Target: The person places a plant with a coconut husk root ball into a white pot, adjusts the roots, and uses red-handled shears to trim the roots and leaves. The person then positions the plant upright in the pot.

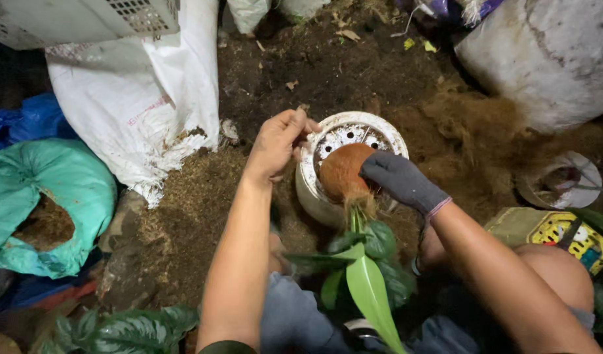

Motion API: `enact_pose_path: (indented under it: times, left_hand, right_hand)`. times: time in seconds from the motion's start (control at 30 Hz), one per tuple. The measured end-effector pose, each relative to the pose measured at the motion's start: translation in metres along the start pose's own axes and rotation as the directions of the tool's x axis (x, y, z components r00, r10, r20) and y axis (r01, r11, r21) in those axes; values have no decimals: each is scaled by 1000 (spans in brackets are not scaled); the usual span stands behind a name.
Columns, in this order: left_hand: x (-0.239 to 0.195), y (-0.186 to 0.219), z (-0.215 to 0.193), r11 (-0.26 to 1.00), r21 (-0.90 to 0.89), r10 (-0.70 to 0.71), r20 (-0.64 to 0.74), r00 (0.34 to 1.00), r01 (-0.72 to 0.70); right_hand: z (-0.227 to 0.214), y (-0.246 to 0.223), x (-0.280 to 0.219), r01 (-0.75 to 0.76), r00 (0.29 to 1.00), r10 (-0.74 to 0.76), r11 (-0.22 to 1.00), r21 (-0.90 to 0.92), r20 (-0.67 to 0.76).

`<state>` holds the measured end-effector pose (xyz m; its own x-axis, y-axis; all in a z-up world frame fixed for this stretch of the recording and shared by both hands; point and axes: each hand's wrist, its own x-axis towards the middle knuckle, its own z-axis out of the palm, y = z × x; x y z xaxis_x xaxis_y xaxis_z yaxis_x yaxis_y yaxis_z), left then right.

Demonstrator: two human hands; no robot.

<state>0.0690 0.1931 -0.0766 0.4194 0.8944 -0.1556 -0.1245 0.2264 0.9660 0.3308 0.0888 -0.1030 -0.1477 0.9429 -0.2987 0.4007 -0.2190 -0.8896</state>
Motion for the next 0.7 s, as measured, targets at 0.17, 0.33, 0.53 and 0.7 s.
enact_pose_path:
  times: [0.17, 0.33, 0.53, 0.7]
  left_hand:
    - [-10, -11, 5, 925, 356, 126, 46, 991, -134]
    - [-21, -1, -4, 746, 666, -102, 113, 988, 1]
    - [-34, -18, -20, 568, 810, -193, -42, 980, 147]
    - [-51, 9, -36, 710, 501, -241, -486, 840, 494]
  right_hand:
    - [-1, 9, 0, -10, 1000, 10, 988, 157, 5]
    - [3, 8, -5, -27, 1000, 27, 999, -27, -6]
    - [2, 12, -8, 62, 997, -68, 988, -139, -38]
    - [3, 22, -1, 36, 999, -40, 988, -147, -27]
